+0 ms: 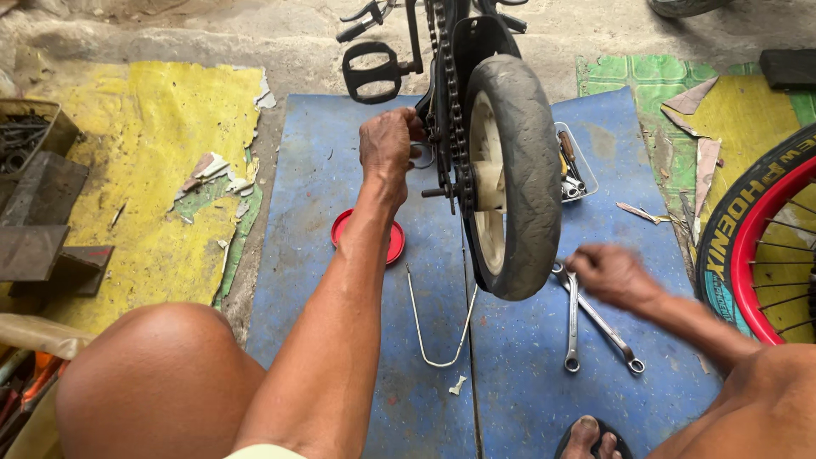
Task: The person adjusts the bicycle chain and rear wheel using wrenches and a screwdriver. They tighten bolts on the wheel axle and manipulate the chain to align it with the sprocket.
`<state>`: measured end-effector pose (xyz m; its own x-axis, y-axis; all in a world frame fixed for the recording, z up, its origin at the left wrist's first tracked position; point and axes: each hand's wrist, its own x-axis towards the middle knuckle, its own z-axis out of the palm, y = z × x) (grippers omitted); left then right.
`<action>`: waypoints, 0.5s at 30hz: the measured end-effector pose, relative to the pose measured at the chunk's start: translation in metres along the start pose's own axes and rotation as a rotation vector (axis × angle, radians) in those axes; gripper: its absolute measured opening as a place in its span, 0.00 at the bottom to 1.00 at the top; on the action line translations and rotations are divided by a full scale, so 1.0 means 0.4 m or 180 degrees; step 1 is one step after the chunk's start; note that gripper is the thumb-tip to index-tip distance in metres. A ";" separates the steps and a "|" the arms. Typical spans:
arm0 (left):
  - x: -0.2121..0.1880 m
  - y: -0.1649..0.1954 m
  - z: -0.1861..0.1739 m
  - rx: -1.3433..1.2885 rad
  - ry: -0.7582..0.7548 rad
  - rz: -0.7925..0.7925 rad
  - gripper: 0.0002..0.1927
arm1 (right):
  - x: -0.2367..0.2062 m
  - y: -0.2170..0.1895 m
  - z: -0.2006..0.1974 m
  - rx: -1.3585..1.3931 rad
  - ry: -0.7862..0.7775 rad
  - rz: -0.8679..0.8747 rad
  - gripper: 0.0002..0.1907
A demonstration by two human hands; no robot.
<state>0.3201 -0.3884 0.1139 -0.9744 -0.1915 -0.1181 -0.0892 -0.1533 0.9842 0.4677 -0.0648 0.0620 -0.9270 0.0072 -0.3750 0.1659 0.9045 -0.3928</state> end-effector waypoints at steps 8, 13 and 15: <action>-0.133 0.066 -0.065 0.0352 -0.1334 -0.1325 0.14 | -0.093 -0.293 -0.585 -0.0112 0.1416 -0.1700 0.13; -0.152 0.120 -0.069 0.0708 -0.1828 -0.1163 0.14 | -0.096 -0.521 -0.606 -0.0873 0.0856 -0.1378 0.14; -0.153 0.123 -0.067 0.0822 -0.1868 -0.1057 0.13 | -0.105 -0.593 -0.591 -0.0944 0.0650 -0.1241 0.14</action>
<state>0.3811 -0.4103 0.1659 -0.8312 0.3889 -0.3975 -0.3753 0.1351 0.9170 0.3878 -0.1788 0.3696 -0.9524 -0.2976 -0.0657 -0.2790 0.9382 -0.2050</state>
